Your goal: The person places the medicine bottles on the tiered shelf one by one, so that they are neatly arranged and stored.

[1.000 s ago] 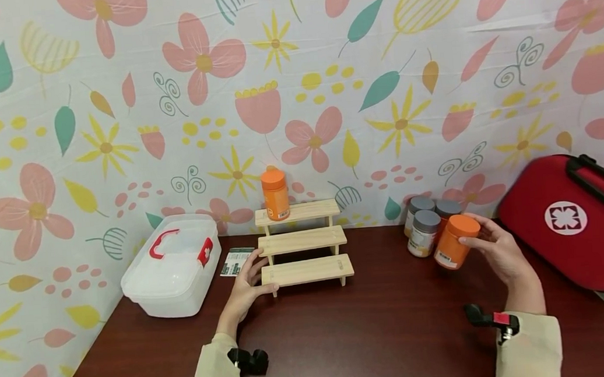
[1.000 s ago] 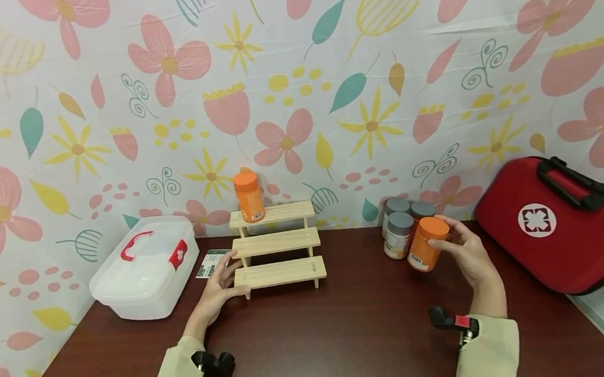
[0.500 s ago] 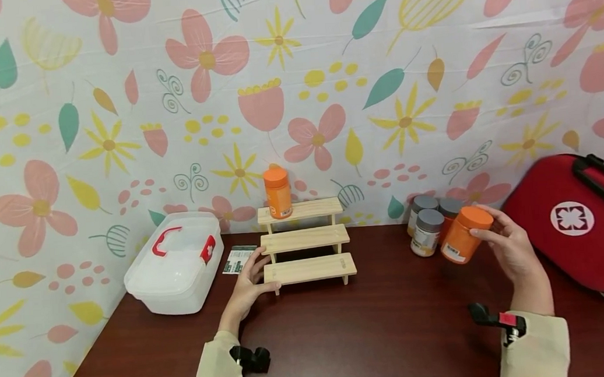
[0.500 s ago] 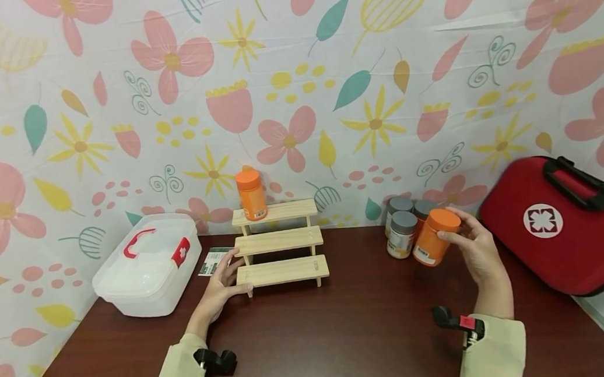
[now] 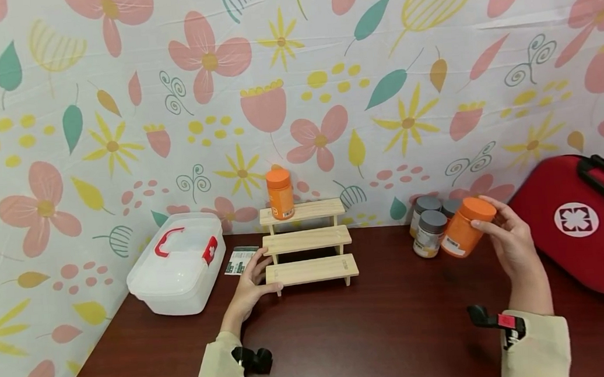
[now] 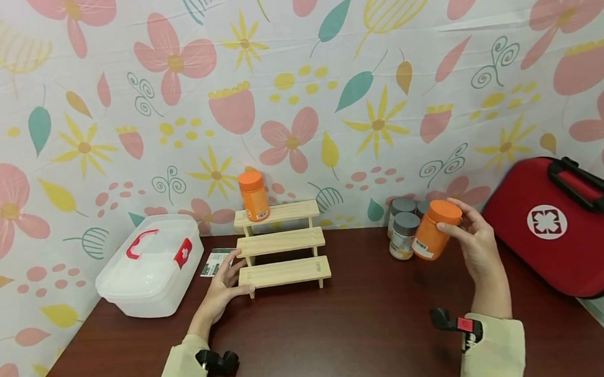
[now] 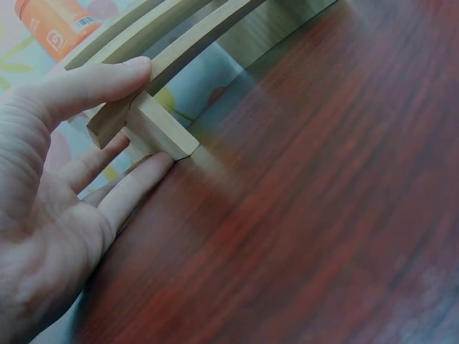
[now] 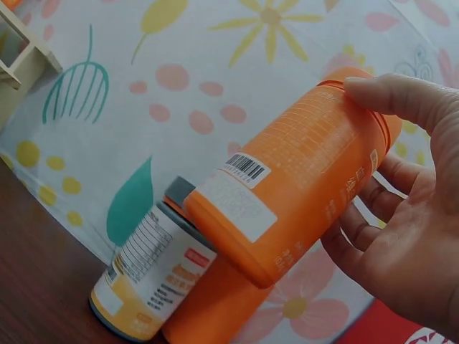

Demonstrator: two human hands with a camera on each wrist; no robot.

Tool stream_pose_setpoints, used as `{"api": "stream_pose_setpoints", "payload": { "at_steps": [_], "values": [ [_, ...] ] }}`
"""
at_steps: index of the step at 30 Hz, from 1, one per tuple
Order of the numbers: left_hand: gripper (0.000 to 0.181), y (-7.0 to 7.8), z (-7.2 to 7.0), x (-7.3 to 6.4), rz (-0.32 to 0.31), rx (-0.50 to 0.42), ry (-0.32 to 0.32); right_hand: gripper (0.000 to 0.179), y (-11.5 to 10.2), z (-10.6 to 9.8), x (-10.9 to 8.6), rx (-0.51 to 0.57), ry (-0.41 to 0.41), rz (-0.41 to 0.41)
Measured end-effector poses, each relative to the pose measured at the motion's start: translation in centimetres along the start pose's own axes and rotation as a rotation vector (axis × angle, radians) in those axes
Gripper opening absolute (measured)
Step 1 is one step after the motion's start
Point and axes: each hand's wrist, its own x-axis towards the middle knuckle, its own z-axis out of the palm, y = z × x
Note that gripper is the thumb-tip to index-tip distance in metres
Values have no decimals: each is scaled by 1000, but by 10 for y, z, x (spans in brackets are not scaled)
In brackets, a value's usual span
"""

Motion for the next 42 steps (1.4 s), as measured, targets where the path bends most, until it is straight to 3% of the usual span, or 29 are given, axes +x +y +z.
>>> {"api": "stream_pose_setpoints", "payload": {
  "at_steps": [13, 21, 36, 42],
  "values": [
    [88, 1, 1, 0, -20, -4, 12, 46, 1, 31, 6, -63, 59, -34],
    [88, 1, 2, -1, -23, -8, 4, 44, 7, 60, 9, -174, 152, 13],
    [88, 0, 0, 3, -1, -14, 4, 42, 29, 103, 23, -277, 290, 74],
    [89, 1, 1, 3, -19, -19, 4, 51, 40, 129, 34, -401, 243, 107]
  ]
}}
